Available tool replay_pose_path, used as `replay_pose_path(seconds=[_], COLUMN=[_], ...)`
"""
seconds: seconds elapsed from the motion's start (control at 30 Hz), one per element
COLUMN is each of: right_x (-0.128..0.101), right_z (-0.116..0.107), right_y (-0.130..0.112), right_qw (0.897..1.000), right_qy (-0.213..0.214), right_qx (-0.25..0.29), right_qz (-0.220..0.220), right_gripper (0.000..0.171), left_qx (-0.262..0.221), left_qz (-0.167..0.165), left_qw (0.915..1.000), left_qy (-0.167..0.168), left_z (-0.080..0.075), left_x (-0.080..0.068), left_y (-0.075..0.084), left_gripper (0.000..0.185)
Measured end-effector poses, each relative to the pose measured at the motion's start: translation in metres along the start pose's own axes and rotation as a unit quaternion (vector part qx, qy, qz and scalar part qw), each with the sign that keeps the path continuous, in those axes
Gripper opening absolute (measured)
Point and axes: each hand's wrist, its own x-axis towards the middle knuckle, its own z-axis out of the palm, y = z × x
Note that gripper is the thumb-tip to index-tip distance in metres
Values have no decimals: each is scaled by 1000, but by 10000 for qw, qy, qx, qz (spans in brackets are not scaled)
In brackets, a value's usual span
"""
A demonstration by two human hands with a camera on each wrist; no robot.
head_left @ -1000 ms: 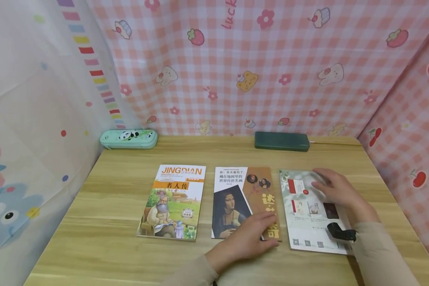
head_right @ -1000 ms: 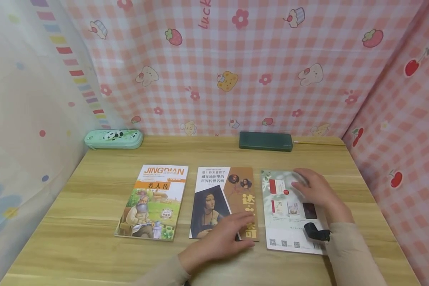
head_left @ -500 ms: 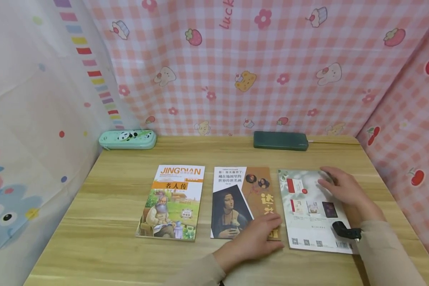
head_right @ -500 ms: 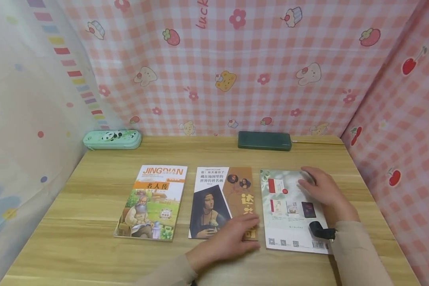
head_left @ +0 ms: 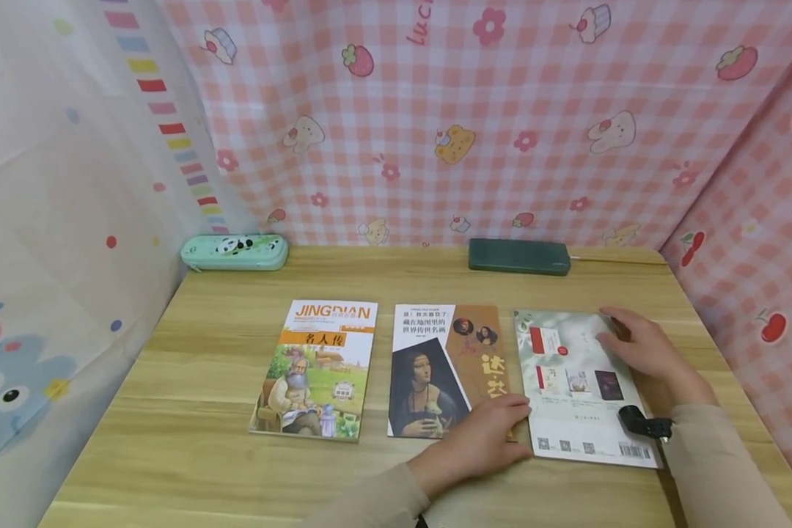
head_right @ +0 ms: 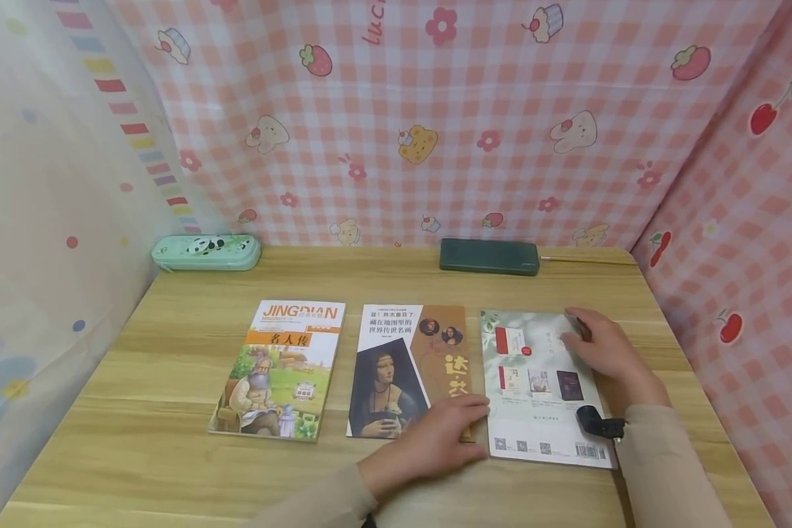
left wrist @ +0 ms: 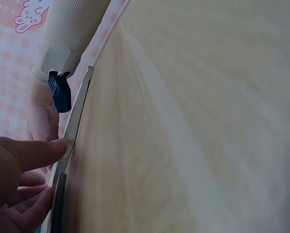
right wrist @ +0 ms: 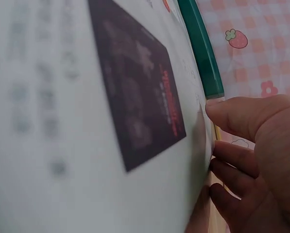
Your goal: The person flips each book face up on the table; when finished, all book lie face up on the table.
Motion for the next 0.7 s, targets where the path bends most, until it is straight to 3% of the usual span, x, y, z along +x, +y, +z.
replay_pose_path(seconds=[0.2, 0.53, 0.7], right_x=[0, -2, -1], right_z=[-1, 0, -1], right_y=[-1, 1, 2], right_qw=[9998, 9996, 9993], right_qy=[43, 236, 355], right_qx=[-156, -130, 71], right_qz=[78, 38, -77], right_gripper=[57, 46, 40], left_qx=[53, -44, -112], left_qz=[-39, -108, -225], left_qw=[9999, 9998, 9997], left_qy=[100, 157, 30], left_z=[2, 6, 9], left_x=[3, 4, 3], left_y=[1, 0, 4], left_gripper=[49, 67, 86])
